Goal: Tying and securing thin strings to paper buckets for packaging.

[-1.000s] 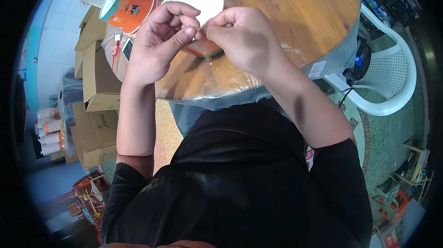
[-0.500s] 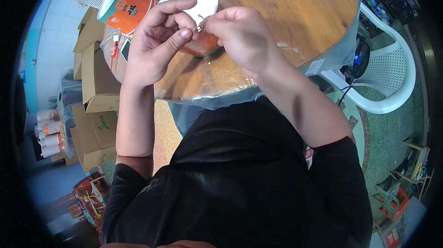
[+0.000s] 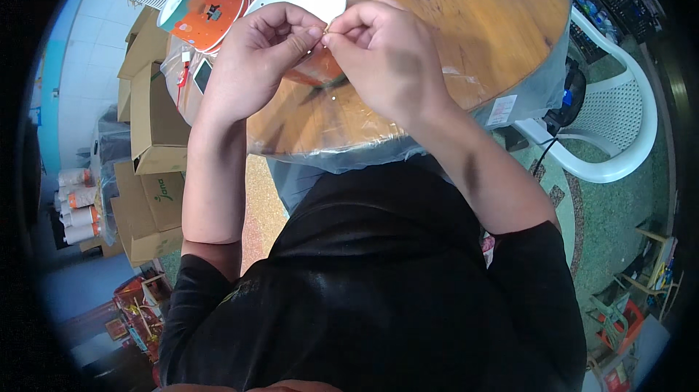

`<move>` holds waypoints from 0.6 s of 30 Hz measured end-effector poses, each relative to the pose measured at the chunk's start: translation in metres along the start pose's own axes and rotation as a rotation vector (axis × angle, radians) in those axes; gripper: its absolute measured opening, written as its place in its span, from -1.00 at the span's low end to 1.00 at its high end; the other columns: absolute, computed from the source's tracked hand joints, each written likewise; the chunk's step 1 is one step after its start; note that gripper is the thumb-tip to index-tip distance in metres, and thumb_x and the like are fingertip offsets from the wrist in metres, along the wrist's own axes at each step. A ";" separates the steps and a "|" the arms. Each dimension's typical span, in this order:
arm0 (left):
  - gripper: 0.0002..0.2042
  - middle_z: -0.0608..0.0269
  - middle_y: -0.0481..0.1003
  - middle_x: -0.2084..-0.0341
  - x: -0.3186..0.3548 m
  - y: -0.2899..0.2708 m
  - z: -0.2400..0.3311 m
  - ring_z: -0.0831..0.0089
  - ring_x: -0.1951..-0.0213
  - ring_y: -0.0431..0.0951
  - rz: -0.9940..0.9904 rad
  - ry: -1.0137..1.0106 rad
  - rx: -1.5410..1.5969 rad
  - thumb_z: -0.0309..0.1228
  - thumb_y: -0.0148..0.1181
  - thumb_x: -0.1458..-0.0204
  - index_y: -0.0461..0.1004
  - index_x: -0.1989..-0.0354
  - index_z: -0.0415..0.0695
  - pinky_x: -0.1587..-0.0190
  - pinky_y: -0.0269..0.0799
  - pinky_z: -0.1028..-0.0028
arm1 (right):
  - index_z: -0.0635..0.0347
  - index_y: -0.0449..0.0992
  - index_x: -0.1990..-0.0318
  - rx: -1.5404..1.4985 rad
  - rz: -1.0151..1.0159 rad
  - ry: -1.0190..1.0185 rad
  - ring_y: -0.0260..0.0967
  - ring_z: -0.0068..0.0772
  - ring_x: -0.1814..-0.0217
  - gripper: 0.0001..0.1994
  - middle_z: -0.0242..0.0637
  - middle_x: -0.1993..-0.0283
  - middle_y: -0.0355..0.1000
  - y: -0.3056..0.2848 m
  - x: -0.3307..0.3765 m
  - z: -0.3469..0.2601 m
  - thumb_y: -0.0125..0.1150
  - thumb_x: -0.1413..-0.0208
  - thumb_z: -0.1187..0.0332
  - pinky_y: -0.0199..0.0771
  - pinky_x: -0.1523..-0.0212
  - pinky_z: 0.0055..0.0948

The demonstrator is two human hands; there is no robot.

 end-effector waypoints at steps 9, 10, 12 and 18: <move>-0.86 0.31 0.70 0.13 -0.003 -0.001 0.001 0.62 0.08 0.67 -0.019 0.040 0.117 -0.45 0.28 -0.48 0.62 -0.04 -0.27 -0.05 0.61 0.56 | 0.35 0.62 -0.18 -0.395 -0.015 -0.103 0.66 -0.59 0.09 -0.70 -0.16 0.05 0.74 0.004 -0.003 -0.004 0.45 -0.35 0.50 0.66 0.09 -0.56; -0.86 0.31 0.69 0.12 -0.004 -0.001 0.000 0.62 0.07 0.67 -0.025 0.068 0.123 -0.46 0.27 -0.48 0.62 -0.04 -0.27 -0.07 0.61 0.56 | 0.37 0.63 -0.18 -0.361 -0.028 -0.087 0.66 -0.59 0.10 -0.71 -0.18 0.05 0.74 0.003 -0.004 -0.004 0.43 -0.37 0.50 0.66 0.09 -0.57; -0.87 0.31 0.69 0.11 -0.003 -0.002 0.002 0.62 0.05 0.66 -0.028 0.058 0.142 -0.49 0.27 -0.48 0.61 -0.05 -0.27 -0.10 0.60 0.56 | 0.39 0.63 -0.18 -0.327 -0.041 -0.073 0.66 -0.59 0.10 -0.72 -0.20 0.05 0.74 0.003 -0.006 -0.004 0.40 -0.40 0.50 0.66 0.10 -0.58; -0.82 0.31 0.66 0.15 -0.005 -0.002 -0.007 0.65 0.15 0.65 0.016 0.164 0.090 -0.48 0.28 -0.45 0.60 -0.11 -0.29 0.13 0.66 0.58 | 0.36 0.70 -0.13 -0.291 -0.014 -0.022 0.64 -0.61 0.14 -0.78 -0.25 0.07 0.74 -0.001 -0.008 0.000 0.37 -0.43 0.47 0.64 0.14 -0.58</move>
Point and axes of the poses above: each hand's wrist, its own x-axis away from the middle knuckle, its own y-axis out of the palm, z = x × y, the point moved 1 cm from there along -x, towards the middle knuckle
